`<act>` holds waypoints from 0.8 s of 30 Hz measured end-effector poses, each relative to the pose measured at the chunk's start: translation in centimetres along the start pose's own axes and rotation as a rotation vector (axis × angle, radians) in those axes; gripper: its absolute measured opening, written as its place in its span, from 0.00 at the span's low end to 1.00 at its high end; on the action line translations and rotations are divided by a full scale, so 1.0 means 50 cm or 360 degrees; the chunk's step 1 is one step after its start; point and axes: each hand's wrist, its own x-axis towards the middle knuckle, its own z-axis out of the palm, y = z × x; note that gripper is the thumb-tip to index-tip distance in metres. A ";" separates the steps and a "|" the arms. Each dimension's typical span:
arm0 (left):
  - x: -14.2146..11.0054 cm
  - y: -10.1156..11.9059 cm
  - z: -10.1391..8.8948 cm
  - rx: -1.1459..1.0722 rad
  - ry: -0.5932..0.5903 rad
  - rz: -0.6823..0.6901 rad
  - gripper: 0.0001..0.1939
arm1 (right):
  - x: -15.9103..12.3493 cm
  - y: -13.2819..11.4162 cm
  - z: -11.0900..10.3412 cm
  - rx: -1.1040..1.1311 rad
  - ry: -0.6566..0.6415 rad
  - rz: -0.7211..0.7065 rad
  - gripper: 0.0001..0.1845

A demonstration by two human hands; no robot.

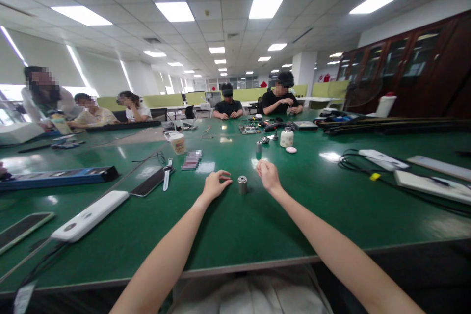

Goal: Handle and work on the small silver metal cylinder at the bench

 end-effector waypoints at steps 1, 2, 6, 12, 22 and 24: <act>0.001 -0.003 0.002 0.0001 0.0017 0.0008 0.13 | 0.001 0.002 0.000 -0.0005 0.0011 0.0006 0.16; 0.001 -0.004 0.003 0.0003 0.0040 0.0018 0.14 | 0.001 0.004 0.000 -0.0009 0.0022 0.0013 0.16; -0.001 0.002 0.002 0.0075 0.0075 0.0039 0.13 | 0.003 0.007 0.000 -0.0025 0.0048 0.0029 0.16; -0.007 0.046 -0.004 0.0083 0.0154 0.0068 0.11 | 0.000 -0.005 -0.003 -0.0149 0.0064 -0.0013 0.16; -0.013 0.150 -0.011 -0.0193 0.0308 0.0329 0.06 | -0.003 -0.008 -0.003 -0.0306 0.0081 -0.0056 0.16; -0.015 0.148 -0.009 -0.0194 0.0262 0.0343 0.06 | -0.004 -0.009 -0.002 -0.0321 0.0072 -0.0059 0.16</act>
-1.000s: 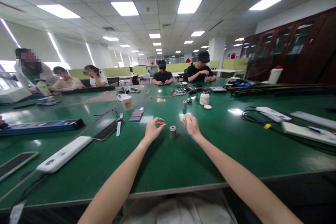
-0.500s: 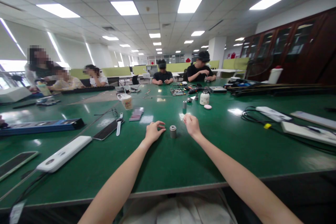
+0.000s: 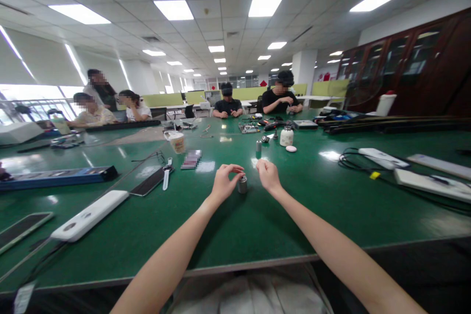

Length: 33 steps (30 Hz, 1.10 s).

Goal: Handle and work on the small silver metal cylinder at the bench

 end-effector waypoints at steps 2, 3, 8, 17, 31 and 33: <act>-0.002 -0.004 0.001 0.0008 -0.0024 0.0012 0.06 | -0.001 0.000 0.000 -0.0004 -0.0014 -0.0002 0.16; -0.002 -0.006 0.002 0.0018 -0.0035 0.0020 0.06 | -0.001 0.000 0.000 -0.0005 -0.0020 -0.0004 0.16; -0.002 -0.007 0.001 0.0065 0.0016 0.0059 0.09 | -0.002 -0.001 -0.001 -0.0011 -0.0095 -0.0059 0.16; -0.001 -0.012 -0.014 0.0106 0.0160 0.0013 0.14 | -0.019 -0.015 -0.002 -0.0391 -0.0571 -0.0122 0.14; -0.006 -0.005 -0.012 0.0114 0.0082 0.0012 0.13 | 0.016 0.044 -0.007 -0.0437 -0.0490 0.0055 0.18; -0.006 -0.005 -0.011 0.0118 0.0076 -0.0004 0.13 | 0.021 0.063 -0.016 -0.0612 -0.0532 0.0094 0.16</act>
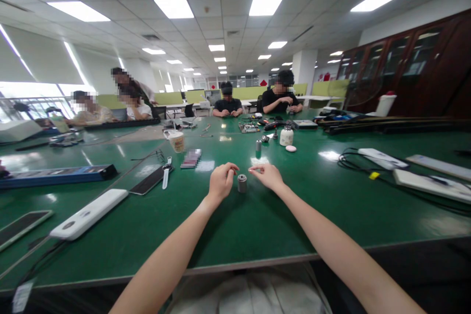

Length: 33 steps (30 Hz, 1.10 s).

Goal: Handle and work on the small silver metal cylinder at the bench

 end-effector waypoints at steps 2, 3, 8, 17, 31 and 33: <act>0.000 0.001 0.000 0.0007 -0.0005 -0.0007 0.13 | 0.003 0.020 0.001 -0.0131 -0.0095 0.0061 0.15; 0.000 0.002 -0.001 0.0012 -0.0008 -0.0008 0.13 | 0.004 0.029 0.003 -0.0171 -0.0156 0.0091 0.14; 0.000 0.005 -0.003 0.0049 -0.0042 0.0007 0.13 | 0.008 0.050 0.011 -0.0155 -0.0341 0.0172 0.14; 0.000 0.002 0.000 0.0116 -0.0095 0.0031 0.13 | 0.005 0.050 0.012 -0.0131 -0.0296 0.0116 0.14; -0.001 0.003 0.001 0.0234 -0.0119 0.0008 0.12 | -0.015 -0.043 0.011 0.0385 -0.0121 -0.0250 0.17; -0.001 0.003 0.001 0.0248 -0.0113 -0.0008 0.12 | -0.018 -0.046 0.010 0.0377 -0.0115 -0.0254 0.16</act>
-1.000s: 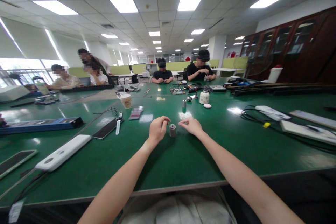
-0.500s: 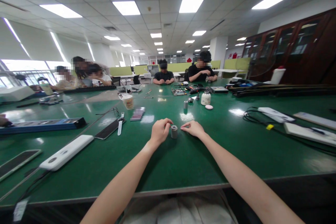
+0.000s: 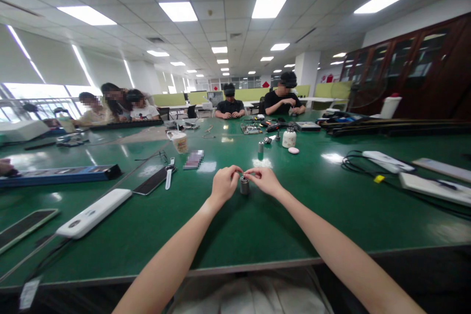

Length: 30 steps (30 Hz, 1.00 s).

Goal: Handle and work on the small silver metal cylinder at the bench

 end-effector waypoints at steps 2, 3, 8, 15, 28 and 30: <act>0.000 0.000 0.001 0.0016 -0.0003 -0.0012 0.12 | -0.001 -0.003 -0.002 -0.0018 0.0011 0.0000 0.16; 0.000 -0.001 0.001 0.0025 -0.0004 -0.0016 0.12 | -0.002 -0.005 -0.003 -0.0033 0.0012 -0.0001 0.16; -0.001 -0.001 0.003 0.0043 -0.0005 -0.0026 0.11 | -0.007 -0.018 -0.004 -0.0105 -0.0019 -0.0004 0.16; 0.000 -0.004 0.007 -0.0010 -0.0019 -0.0044 0.11 | -0.012 -0.022 0.002 -0.0181 -0.0013 0.0005 0.17; 0.001 -0.005 0.015 -0.0356 -0.0018 -0.0071 0.16 | -0.006 -0.023 -0.009 -0.0098 0.0390 0.0097 0.25; 0.001 -0.007 0.017 -0.0401 -0.0009 -0.0107 0.16 | -0.007 -0.023 -0.007 -0.0117 0.0403 0.0080 0.24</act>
